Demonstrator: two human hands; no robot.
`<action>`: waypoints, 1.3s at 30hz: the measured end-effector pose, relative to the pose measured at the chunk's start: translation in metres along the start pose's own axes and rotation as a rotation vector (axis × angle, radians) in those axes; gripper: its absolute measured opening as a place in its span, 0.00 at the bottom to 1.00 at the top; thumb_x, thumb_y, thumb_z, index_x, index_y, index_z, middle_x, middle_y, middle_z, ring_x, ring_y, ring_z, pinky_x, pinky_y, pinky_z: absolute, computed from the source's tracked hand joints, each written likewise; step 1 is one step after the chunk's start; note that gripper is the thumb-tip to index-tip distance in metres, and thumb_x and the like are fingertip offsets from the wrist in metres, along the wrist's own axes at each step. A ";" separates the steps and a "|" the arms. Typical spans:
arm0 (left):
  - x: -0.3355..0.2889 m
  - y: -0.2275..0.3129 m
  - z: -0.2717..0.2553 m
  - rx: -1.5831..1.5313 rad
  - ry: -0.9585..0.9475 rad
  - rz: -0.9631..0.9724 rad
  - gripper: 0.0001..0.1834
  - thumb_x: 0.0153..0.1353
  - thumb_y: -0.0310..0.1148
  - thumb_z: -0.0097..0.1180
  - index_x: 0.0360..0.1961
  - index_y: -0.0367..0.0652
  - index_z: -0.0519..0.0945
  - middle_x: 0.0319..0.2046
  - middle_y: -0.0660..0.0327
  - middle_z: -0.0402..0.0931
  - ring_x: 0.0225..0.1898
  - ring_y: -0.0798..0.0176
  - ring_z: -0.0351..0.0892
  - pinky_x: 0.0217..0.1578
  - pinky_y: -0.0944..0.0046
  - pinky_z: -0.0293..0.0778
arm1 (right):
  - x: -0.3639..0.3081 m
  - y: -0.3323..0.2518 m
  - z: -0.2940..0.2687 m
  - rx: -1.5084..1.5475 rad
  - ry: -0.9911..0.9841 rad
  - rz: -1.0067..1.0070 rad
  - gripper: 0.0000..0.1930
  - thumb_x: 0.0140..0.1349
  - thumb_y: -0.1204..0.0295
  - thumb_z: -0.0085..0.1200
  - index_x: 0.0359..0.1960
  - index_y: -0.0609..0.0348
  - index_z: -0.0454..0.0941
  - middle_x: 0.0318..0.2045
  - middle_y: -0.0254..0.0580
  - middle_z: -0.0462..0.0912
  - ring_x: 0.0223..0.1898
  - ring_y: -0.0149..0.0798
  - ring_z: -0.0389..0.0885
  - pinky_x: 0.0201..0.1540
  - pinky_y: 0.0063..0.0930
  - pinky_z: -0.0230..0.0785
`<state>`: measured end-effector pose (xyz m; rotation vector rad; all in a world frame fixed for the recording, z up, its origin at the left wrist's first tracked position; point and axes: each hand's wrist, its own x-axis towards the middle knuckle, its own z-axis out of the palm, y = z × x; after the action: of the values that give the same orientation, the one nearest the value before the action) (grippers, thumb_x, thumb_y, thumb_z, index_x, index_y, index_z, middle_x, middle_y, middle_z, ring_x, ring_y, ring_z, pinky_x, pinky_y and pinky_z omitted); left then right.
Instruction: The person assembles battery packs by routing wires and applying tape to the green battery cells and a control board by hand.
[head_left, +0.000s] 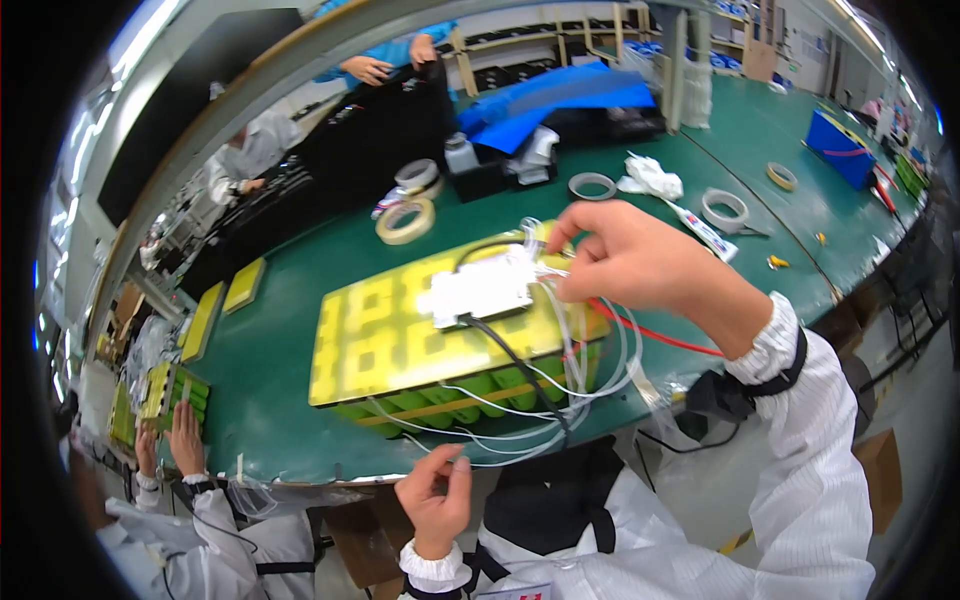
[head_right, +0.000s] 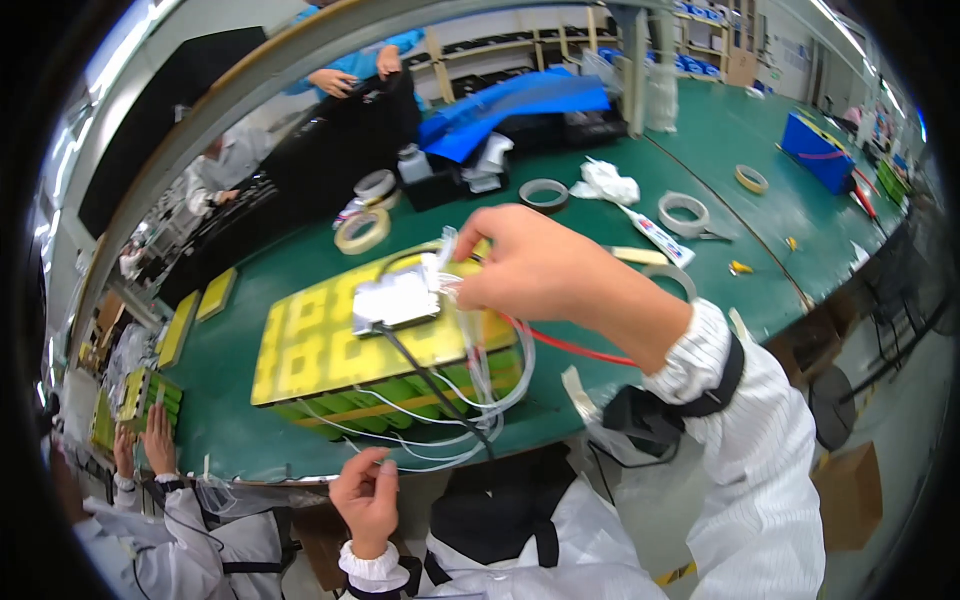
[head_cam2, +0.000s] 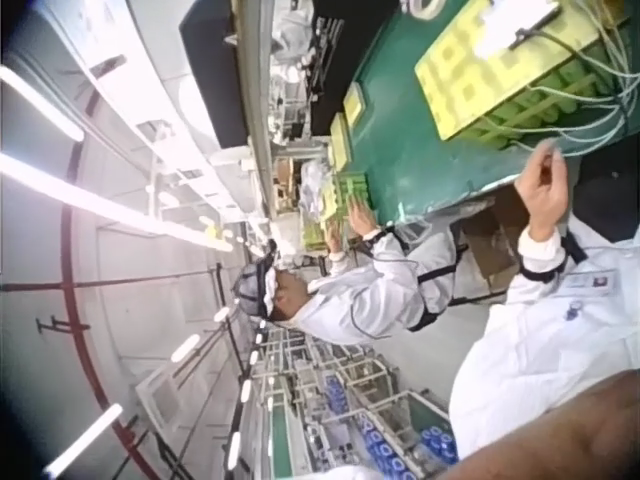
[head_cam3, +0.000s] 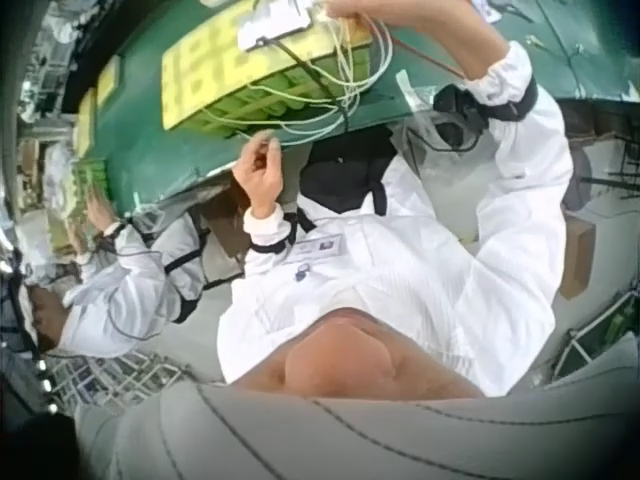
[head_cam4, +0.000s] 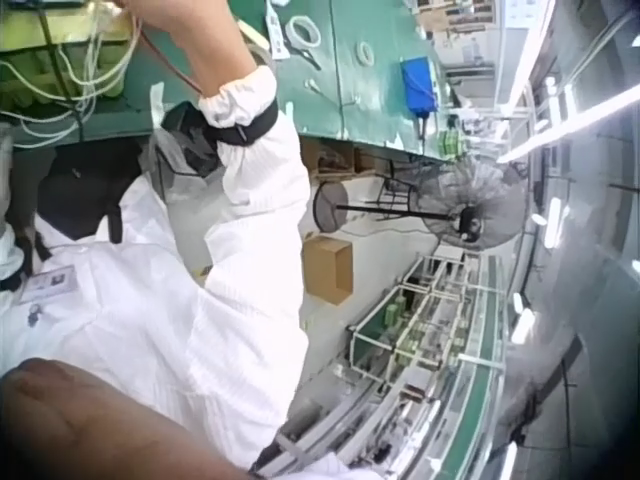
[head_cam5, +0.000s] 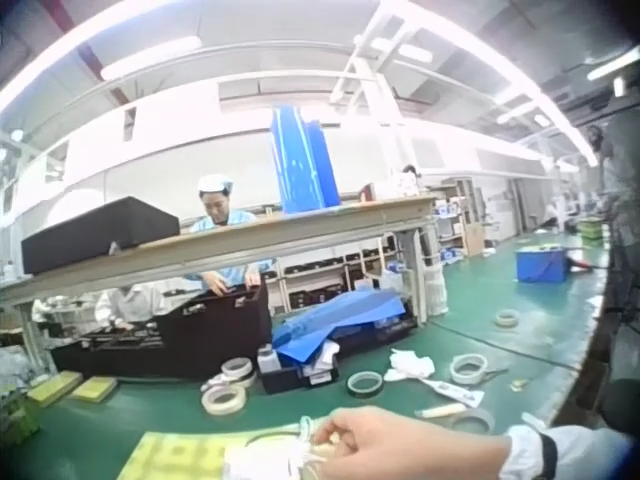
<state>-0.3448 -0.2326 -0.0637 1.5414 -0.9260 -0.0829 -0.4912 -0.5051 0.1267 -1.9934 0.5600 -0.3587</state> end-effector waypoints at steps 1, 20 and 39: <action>-0.002 0.003 0.000 0.033 -0.007 0.001 0.09 0.57 0.21 0.64 0.40 0.37 0.85 0.18 0.66 0.76 0.19 0.78 0.71 0.21 0.75 0.66 | -0.004 0.003 0.000 -0.017 0.015 -0.004 0.19 0.54 0.76 0.64 0.47 0.69 0.75 0.22 0.31 0.80 0.25 0.22 0.73 0.28 0.21 0.63; -0.004 -0.009 0.013 -0.124 -0.027 0.207 0.11 0.61 0.24 0.63 0.46 0.38 0.85 0.25 0.59 0.82 0.18 0.69 0.75 0.22 0.70 0.71 | -0.026 0.021 -0.003 0.275 0.067 0.130 0.11 0.45 0.81 0.67 0.32 0.71 0.81 0.23 0.39 0.83 0.18 0.23 0.76 0.17 0.15 0.59; 0.000 0.011 -0.038 -0.037 0.062 0.217 0.09 0.56 0.21 0.65 0.40 0.38 0.86 0.22 0.61 0.80 0.17 0.73 0.72 0.19 0.73 0.67 | -0.053 0.010 0.022 -0.123 0.439 -0.083 0.10 0.57 0.75 0.67 0.32 0.63 0.76 0.22 0.25 0.75 0.23 0.16 0.68 0.24 0.14 0.58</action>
<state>-0.3288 -0.2009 -0.0459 1.3932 -1.0306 0.1016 -0.5281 -0.4640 0.1071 -2.0680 0.7885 -0.8428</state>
